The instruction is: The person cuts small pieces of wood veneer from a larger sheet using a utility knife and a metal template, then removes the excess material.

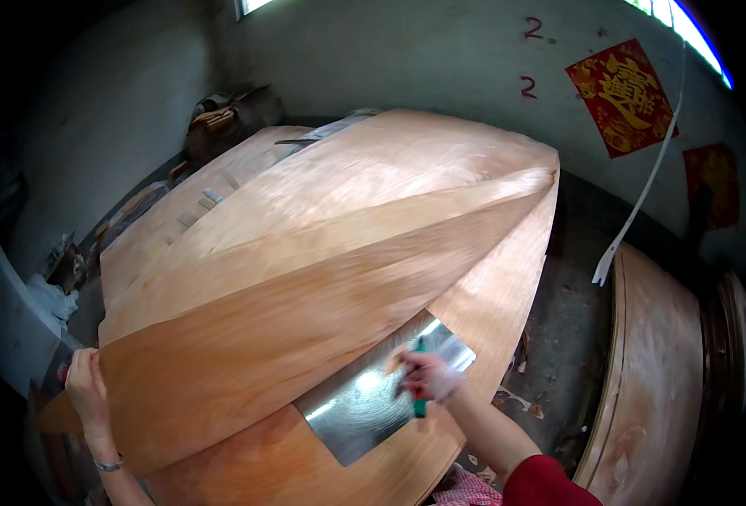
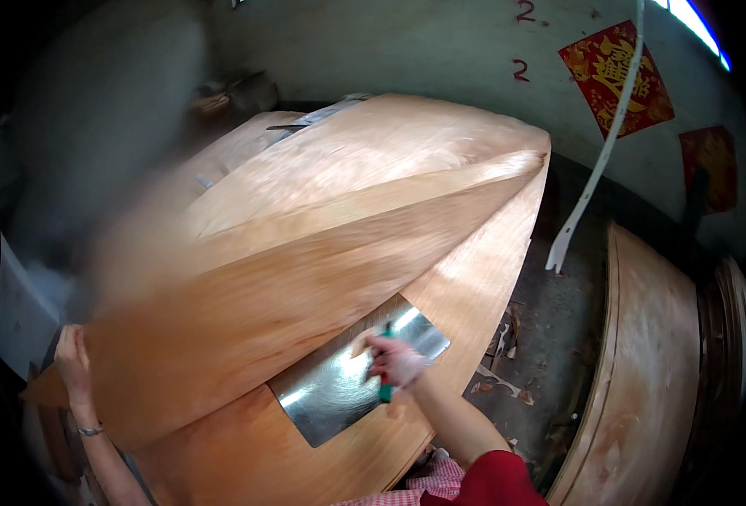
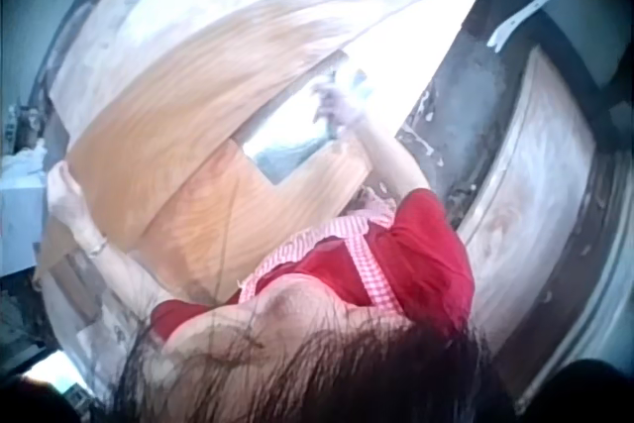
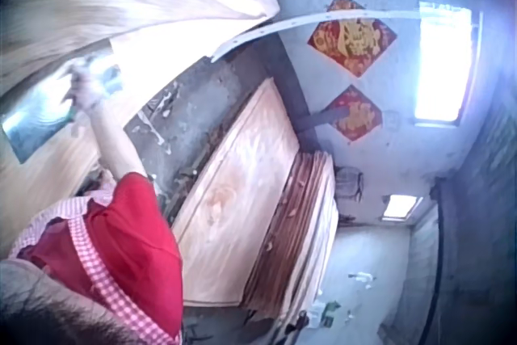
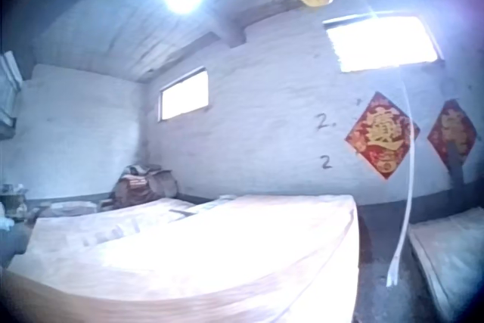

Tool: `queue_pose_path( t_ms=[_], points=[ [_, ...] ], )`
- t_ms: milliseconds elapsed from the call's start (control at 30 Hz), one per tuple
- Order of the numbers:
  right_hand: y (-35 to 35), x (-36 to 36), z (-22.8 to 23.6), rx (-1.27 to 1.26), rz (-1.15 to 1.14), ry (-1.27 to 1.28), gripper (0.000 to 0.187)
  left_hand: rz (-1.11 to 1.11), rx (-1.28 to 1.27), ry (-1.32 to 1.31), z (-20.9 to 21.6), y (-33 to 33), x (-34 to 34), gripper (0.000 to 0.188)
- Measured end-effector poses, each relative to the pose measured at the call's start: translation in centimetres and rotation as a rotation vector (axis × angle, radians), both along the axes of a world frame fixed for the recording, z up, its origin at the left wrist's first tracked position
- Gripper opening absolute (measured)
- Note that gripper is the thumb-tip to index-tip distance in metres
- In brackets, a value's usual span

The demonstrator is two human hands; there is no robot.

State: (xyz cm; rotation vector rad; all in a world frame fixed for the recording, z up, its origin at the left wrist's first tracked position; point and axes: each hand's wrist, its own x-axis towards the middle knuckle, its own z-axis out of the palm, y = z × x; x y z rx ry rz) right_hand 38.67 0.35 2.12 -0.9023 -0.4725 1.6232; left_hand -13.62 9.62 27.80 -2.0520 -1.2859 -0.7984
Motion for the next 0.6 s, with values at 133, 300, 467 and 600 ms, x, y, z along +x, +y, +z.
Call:
queue_pose_path(
  t_ms=[133,300,467,600],
  points=[
    [-3.8,11.2,-0.1,0.101,-0.800,0.336,0.027,-0.005,0.023,0.023,1.0,-1.9,1.2,0.006],
    [-2.4,11.5,-2.6,-0.473,-0.391,-1.344,0.040,0.015,0.114,0.067,2.7,-3.5,0.9,0.005],
    [-2.2,11.5,-0.3,-0.449,0.023,-1.508,0.046,-0.014,0.153,0.057,5.6,-4.9,5.3,0.001],
    [-3.0,12.4,1.8,-0.346,0.345,-0.986,0.025,0.012,0.204,0.091,7.7,-7.8,6.2,0.002]
  ],
)
